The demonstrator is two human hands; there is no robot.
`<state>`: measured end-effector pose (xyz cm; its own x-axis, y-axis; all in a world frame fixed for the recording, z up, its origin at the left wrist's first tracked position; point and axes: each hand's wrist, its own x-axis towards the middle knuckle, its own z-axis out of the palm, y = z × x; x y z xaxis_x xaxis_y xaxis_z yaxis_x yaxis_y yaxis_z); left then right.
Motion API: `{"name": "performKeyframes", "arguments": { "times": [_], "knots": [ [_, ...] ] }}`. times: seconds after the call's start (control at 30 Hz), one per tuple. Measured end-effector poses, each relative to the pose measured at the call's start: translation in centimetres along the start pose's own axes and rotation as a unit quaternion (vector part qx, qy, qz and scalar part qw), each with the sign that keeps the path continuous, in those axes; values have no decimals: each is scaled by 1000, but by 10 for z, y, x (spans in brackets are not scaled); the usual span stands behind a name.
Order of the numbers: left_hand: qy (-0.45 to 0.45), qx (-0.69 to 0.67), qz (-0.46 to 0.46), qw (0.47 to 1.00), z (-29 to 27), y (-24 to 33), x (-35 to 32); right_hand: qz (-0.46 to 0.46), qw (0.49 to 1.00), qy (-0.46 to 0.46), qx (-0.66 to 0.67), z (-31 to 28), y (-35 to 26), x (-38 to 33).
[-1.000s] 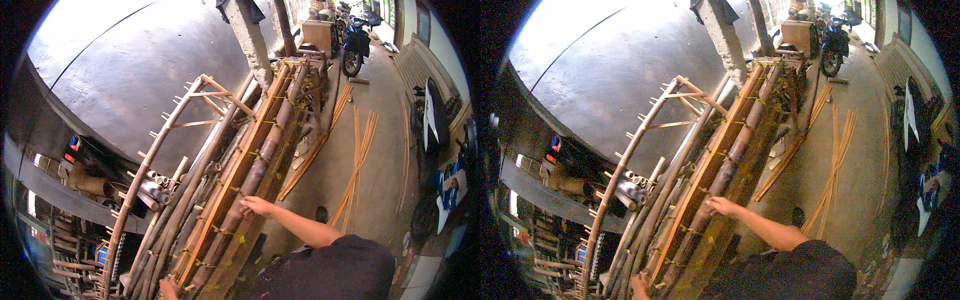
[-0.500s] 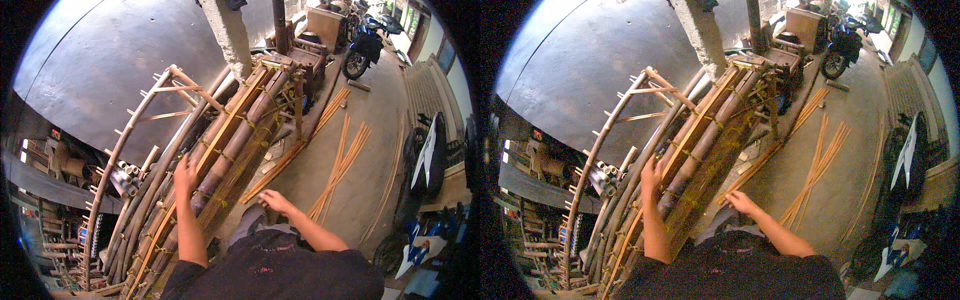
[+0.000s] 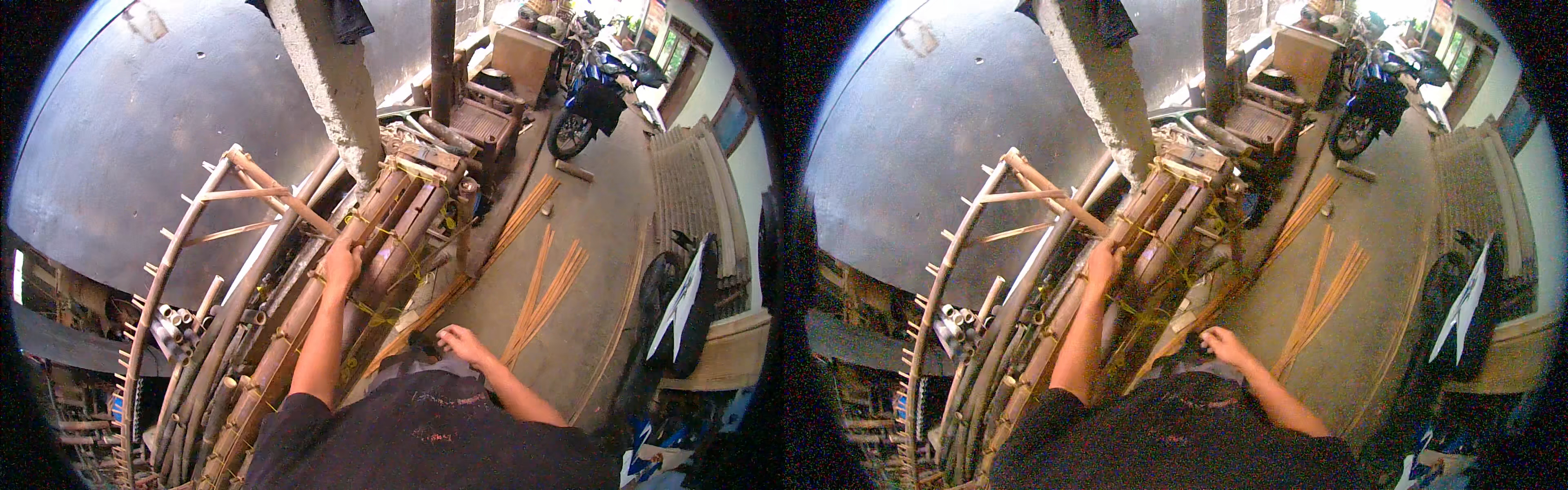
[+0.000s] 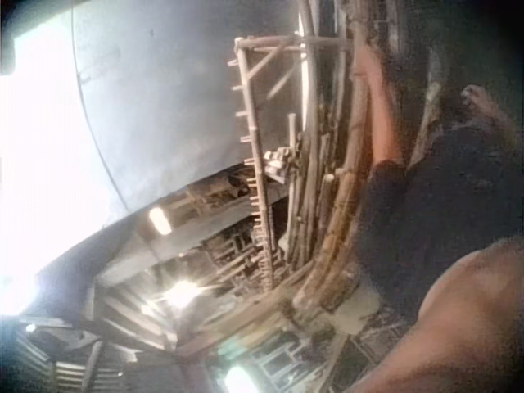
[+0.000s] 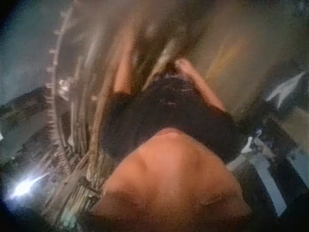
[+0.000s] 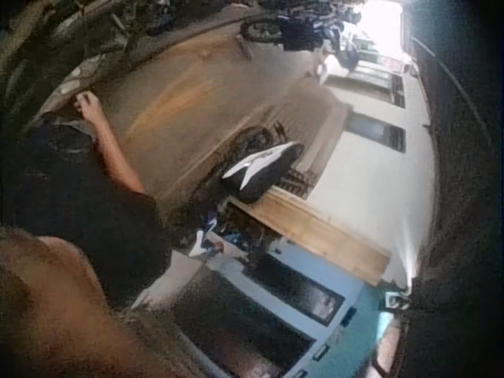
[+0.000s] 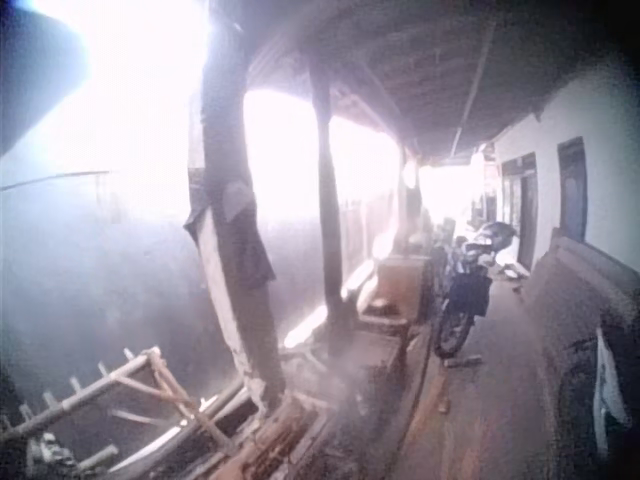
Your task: The person repeatedly picks up thin bamboo rods and secures them to a larger bamboo frame using yellow string. They wrap the string around the rods and frame, then tie knots to hold them in place. The process is repeated multiple times along the length of the frame.
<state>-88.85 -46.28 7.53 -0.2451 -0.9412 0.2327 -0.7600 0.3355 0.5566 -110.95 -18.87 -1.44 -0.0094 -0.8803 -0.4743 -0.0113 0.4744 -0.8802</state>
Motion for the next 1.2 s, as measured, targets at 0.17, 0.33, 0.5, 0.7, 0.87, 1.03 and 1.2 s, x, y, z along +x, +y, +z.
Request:
{"name": "performKeyframes", "arguments": {
  "times": [0.17, 0.33, 0.5, 0.7, 0.87, 1.03, 1.2],
  "knots": [
    [-23, 2, -61, 998, 20, 26, 22, 9, 1000, 1, -7, -29, -40, 67],
    [-9, 17, -46, 999, 32, 25, 28, -28, 993, -113, 3, -19, -106, 128],
    [-6, 66, -95, 993, 52, 38, 29, 122, 817, -52, 562, -8, -171, 176],
    [55, 19, -82, 995, 64, 35, 29, -311, 935, -94, 140, 66, -248, 203],
    [-50, 12, -61, 997, 46, 33, 36, -387, 748, -32, -538, 54, -299, 293],
    [-28, -9, -26, 999, 51, 26, 36, -214, 897, -343, -181, 47, -331, 277],
    [-65, 16, -116, 991, 37, 49, 37, -352, 738, -380, -433, -40, -190, 189]
  ]
}}
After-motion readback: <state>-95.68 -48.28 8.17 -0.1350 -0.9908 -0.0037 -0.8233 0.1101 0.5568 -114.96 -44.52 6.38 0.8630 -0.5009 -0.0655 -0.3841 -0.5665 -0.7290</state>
